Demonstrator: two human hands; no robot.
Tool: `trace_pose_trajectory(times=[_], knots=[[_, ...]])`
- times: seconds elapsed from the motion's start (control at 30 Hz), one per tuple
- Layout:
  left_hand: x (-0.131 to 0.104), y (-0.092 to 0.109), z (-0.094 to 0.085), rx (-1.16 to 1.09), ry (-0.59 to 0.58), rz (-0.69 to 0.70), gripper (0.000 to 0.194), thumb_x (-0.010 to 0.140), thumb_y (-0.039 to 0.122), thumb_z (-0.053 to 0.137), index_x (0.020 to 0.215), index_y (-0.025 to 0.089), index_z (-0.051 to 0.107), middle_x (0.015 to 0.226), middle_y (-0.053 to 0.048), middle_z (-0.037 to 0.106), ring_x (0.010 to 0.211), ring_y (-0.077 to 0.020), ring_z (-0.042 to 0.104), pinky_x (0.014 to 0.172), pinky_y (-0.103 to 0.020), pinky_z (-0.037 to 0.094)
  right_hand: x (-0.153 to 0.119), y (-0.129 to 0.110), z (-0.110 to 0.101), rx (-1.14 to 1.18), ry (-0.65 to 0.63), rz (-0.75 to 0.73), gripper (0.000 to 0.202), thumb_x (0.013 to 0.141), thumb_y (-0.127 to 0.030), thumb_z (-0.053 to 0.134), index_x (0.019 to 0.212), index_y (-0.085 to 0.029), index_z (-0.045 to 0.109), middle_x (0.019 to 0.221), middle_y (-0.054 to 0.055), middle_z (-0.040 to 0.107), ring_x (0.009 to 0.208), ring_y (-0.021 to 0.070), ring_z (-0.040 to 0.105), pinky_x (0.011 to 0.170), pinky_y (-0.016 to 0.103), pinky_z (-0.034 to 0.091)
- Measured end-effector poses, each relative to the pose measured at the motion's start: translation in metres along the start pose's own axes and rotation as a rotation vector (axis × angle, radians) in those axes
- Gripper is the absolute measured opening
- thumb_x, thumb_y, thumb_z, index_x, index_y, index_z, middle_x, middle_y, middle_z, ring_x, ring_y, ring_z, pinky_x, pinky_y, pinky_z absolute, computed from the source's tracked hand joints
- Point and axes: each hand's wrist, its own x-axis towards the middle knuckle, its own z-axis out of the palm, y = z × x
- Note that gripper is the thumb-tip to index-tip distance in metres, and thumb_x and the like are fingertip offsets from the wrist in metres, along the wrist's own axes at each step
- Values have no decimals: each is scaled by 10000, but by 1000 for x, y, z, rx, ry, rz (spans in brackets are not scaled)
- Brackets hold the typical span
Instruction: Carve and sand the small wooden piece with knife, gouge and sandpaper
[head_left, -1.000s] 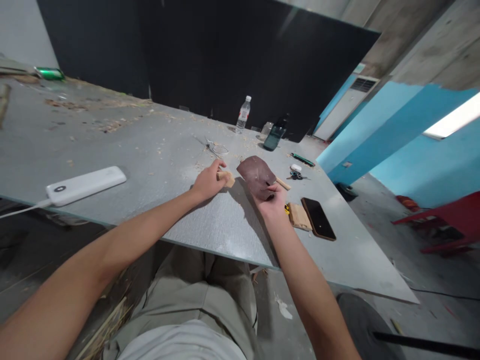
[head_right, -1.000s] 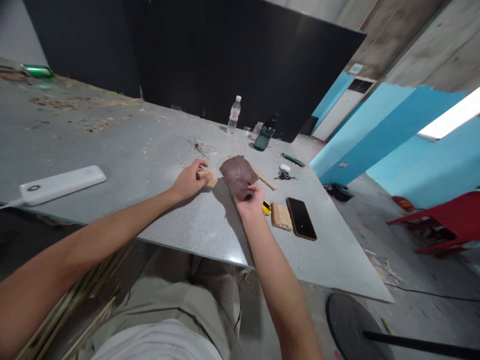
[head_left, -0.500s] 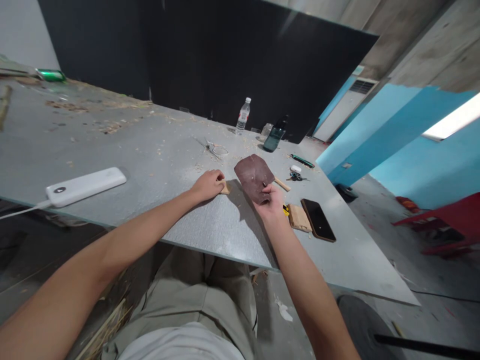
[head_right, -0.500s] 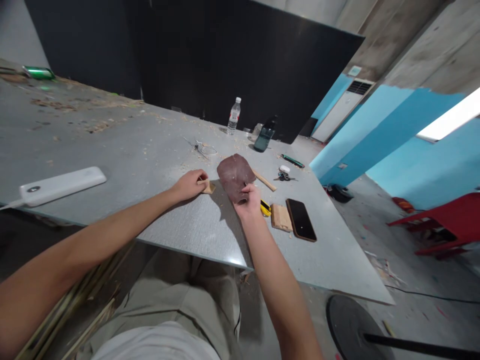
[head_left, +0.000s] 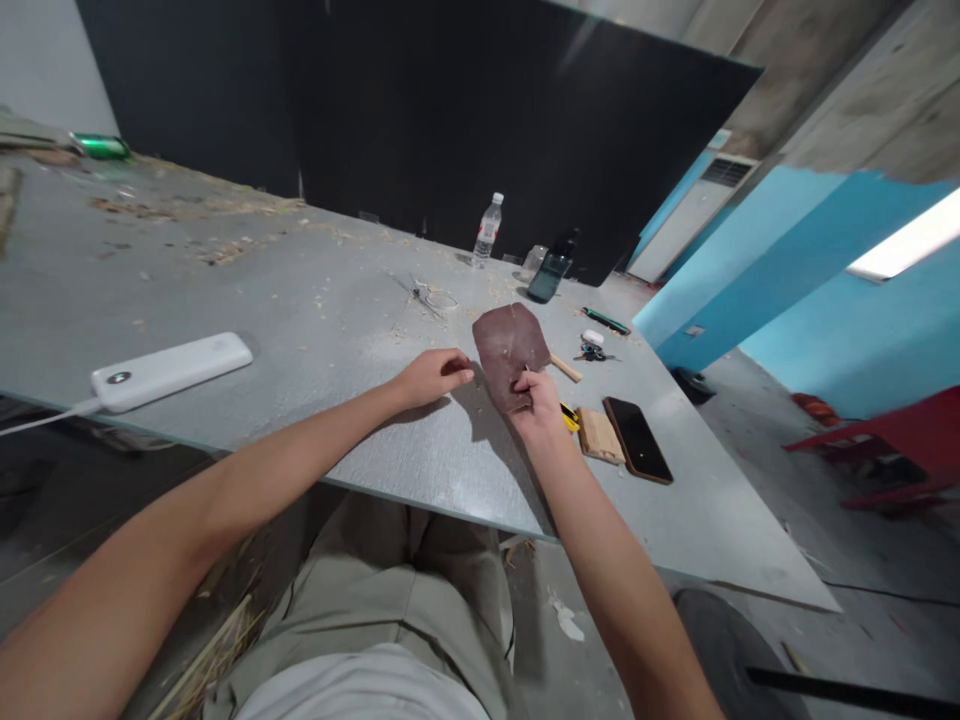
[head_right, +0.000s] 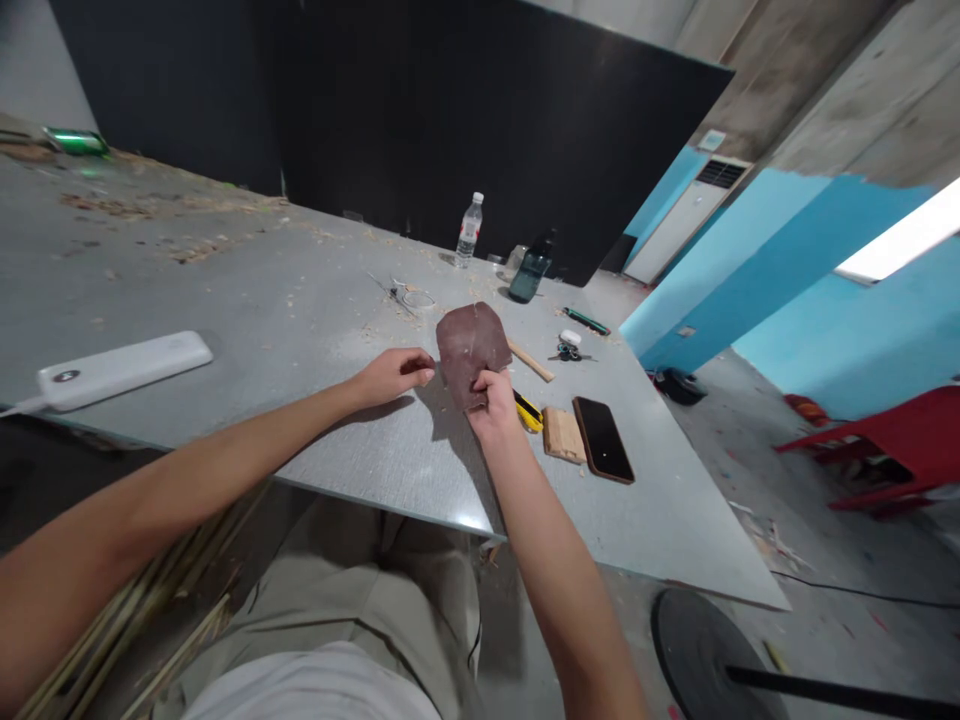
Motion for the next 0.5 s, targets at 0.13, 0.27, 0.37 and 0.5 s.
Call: trace_pose_trajectory(times=[0.13, 0.27, 0.37, 0.5], knots=[[0, 1, 3, -91, -9, 9, 238, 893, 412, 650, 938, 187, 712, 892, -49, 759, 792, -184, 682, 772, -338, 549, -6, -2, 6, -56, -19, 20, 449, 508, -11, 552, 892, -240, 594, 753, -92, 710, 536, 102, 608, 449, 184, 463], [1, 1, 5, -157, 16, 6, 230, 843, 412, 697, 900, 190, 674, 873, -27, 737, 778, -172, 668, 757, -324, 543, -10, 0, 11, -93, -41, 28, 539, 492, -50, 527, 981, -262, 608, 758, -108, 724, 536, 116, 613, 454, 196, 485], [4, 0, 5, -203, 50, 4, 199, 833, 375, 685, 898, 190, 655, 865, -23, 720, 764, -160, 654, 743, -315, 538, -13, 1, 15, -115, -75, 45, 495, 511, -57, 549, 960, -258, 600, 739, -101, 715, 534, 123, 608, 457, 205, 483], [7, -2, 2, -236, 136, -15, 137, 850, 323, 651, 873, 190, 625, 828, -18, 681, 733, -149, 622, 718, -314, 521, -18, 1, 21, -127, -136, 59, 393, 581, -91, 640, 938, -252, 612, 833, -49, 754, 643, 165, 674, 486, 239, 503]])
